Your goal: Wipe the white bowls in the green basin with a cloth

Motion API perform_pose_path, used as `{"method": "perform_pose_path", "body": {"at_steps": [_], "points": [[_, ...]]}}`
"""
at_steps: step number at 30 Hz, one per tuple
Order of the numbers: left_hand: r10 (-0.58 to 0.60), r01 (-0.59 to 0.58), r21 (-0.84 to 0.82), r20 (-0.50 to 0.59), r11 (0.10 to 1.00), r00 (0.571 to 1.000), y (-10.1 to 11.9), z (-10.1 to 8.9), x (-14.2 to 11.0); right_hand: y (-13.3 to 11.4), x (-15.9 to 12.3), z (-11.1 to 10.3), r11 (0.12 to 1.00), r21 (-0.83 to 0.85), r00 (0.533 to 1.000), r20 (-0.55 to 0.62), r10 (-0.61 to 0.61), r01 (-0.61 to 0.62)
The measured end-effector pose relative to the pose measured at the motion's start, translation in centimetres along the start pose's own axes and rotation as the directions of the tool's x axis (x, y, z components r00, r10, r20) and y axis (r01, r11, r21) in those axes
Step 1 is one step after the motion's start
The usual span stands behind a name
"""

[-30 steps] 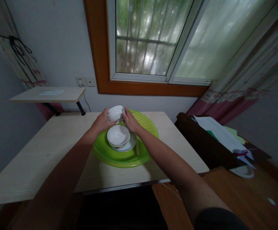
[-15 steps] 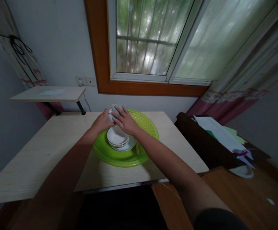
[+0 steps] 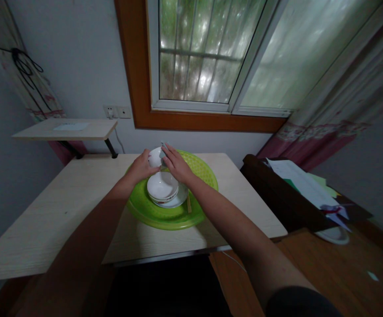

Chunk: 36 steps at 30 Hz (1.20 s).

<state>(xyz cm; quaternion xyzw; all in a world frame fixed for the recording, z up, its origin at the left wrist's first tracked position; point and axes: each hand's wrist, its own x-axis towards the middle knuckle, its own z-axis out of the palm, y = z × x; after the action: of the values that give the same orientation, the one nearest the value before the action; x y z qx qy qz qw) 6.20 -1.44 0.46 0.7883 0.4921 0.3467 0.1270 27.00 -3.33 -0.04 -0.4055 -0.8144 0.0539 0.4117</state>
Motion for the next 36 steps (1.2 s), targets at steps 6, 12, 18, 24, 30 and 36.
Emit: {"method": "perform_pose_path", "body": {"at_steps": [6, 12, 18, 24, 30, 36], "points": [[-0.003, 0.004, 0.006, -0.011, 1.0, 1.0, 0.0, 0.0, 0.0, 1.9, 0.0, 0.6, 0.984, 0.102, 0.987, -0.049, 0.152, -0.146], [-0.001, 0.001, 0.008, -0.008, 1.0, 1.0, 0.0, 0.1, 0.0, 0.5, -0.2, 0.1, 0.999, 0.024, 1.0, -0.01, 0.023, -0.023], [0.028, -0.028, 0.009, 0.006, 1.0, 1.0, -0.2, -0.1, 0.0, -2.1, -0.2, -0.4, 0.974, -0.116, 0.975, 0.136, -0.176, 0.193], [0.024, -0.024, -0.029, -0.001, 0.999, 1.0, -0.3, -0.2, 0.0, -2.8, -0.2, -0.7, 0.963, -0.152, 0.963, 0.187, -0.193, 0.223], [-0.092, 0.087, -0.062, -0.081, 0.994, 0.992, -0.3, -0.4, 0.4, -2.4, 0.1, -0.7, 0.972, -0.086, 0.971, 0.117, -0.21, 0.221], [-0.21, 0.192, -0.113, -0.171, 0.975, 0.963, 0.2, -0.7, 0.7, -1.5, 0.1, -0.5, 0.987, 0.015, 0.987, 0.004, -0.158, 0.158]]}}
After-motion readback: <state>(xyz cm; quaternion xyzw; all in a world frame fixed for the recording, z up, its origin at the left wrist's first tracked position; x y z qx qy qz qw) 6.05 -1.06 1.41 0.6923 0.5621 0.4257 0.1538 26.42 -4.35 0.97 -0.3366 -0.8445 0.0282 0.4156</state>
